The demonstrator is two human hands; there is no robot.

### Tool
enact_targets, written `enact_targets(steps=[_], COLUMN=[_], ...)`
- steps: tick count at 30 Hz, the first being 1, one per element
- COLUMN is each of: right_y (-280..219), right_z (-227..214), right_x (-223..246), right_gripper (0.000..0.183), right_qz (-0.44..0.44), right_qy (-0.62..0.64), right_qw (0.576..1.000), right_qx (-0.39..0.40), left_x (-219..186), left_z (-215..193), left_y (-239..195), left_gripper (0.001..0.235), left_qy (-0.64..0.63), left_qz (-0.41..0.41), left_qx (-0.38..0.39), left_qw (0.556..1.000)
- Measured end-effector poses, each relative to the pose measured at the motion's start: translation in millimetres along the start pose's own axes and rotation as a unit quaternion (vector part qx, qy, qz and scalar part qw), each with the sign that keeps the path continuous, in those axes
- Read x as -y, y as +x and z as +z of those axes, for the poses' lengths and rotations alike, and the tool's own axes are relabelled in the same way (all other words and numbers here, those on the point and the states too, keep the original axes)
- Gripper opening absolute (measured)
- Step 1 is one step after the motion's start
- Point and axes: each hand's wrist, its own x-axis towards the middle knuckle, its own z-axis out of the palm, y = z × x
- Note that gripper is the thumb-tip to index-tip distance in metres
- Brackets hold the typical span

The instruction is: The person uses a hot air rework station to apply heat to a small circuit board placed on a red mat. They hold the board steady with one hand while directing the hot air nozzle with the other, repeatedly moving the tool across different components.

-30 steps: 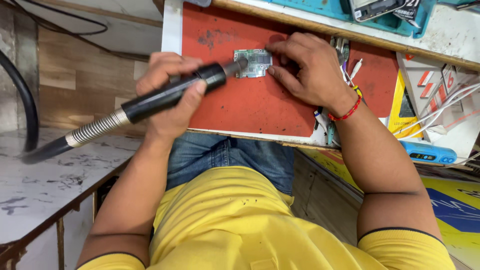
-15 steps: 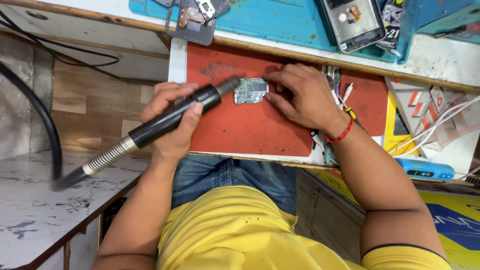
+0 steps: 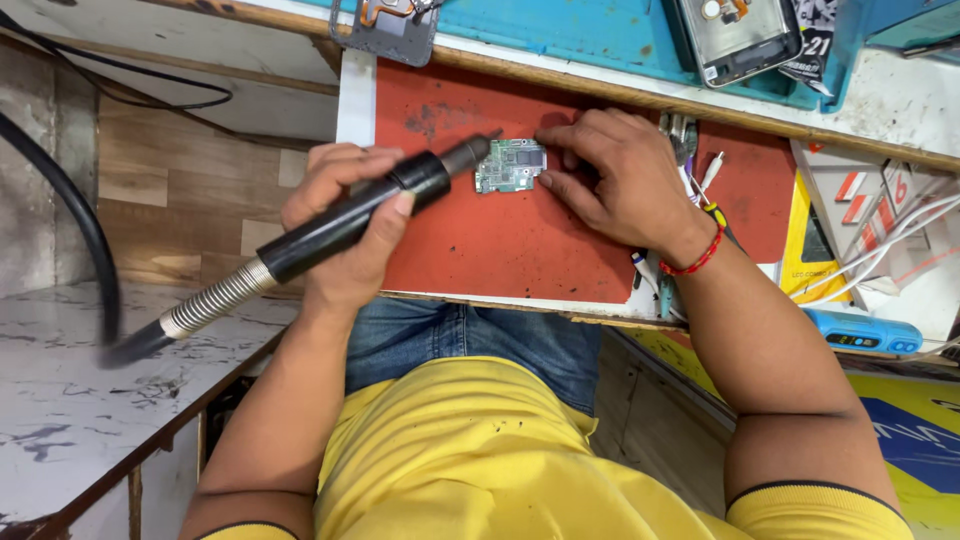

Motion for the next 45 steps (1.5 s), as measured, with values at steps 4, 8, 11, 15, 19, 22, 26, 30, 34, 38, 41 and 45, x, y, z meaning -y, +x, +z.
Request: enact_targets(steps=[4, 8, 11, 15, 19, 22, 26, 30, 34, 38, 41, 45], right_y=[-0.6, -0.6, -0.2, 0.8, -3.6, -1.0, -0.8, -0.2, -1.1, 0.7, -3.8, -2.8], right_z=[0.4, 0.5, 0.2, 1.4, 0.0, 0.6, -2.3, 0.0, -1.1, -1.5, -0.3, 0.4], right_x=[-0.8, 0.4, 1.0, 0.0, -3.2, -1.4, 2.2, -0.1, -1.1, 1.8, 0.8, -2.4], right_gripper=[0.031, 0.031, 0.031, 0.03, 0.031, 0.031, 0.029, 0.029, 0.031, 0.029, 0.029, 0.03], right_qz=[0.001, 0.004, 0.014, 0.01, -0.014, -0.021, -0.006, -0.007, -0.018, -0.011, -0.004, -0.008], right_qy=[-0.002, 0.001, 0.012, 0.018, -0.002, -0.002, 0.004, 0.005, -0.002, 0.006, 0.008, 0.007], right_qw=[1.0, 1.0, 1.0, 1.0, 1.0, 1.0, 1.0, 1.0, 1.0, 1.0, 1.0, 1.0], right_qx=[0.004, -0.002, -0.01, -0.001, 0.003, 0.013, 0.007, 0.012, 0.009, 0.006, 0.008, 0.003], left_x=[0.6, -5.4, -6.9, -5.5, 1.3, 0.7, -1.9, 0.5, 1.7, -4.2, -4.6, -3.9], left_z=[-0.9, -2.1, -0.7, 0.8, 3.6, 1.8, 1.7, 0.3, 2.6, 0.0, 1.1, -0.4], left_y=[1.3, 0.8, 3.0, 1.0, 3.8, 0.7, 3.0, 2.1, 3.4, 2.9, -0.1, 5.3], left_gripper=[0.025, 0.024, 0.025, 0.029, 0.029, 0.028, 0.029, 0.029, 0.028, 0.028, 0.026, 0.021], left_qy=[0.028, 0.014, 0.042, -0.029, 0.009, -0.005, 0.023, -0.01, 0.029, 0.017, 0.022, -0.005], left_qz=[0.04, 0.012, 0.054, -0.04, 0.046, 0.041, 0.053, -0.009, 0.055, 0.032, 0.054, 0.018], left_qx=[0.076, 0.037, 0.061, -0.022, 0.083, 0.059, 0.078, 0.025, 0.083, 0.053, 0.074, 0.059], left_qw=[0.996, 0.999, 0.996, 0.999, 0.995, 0.997, 0.995, 1.0, 0.995, 0.998, 0.996, 0.998])
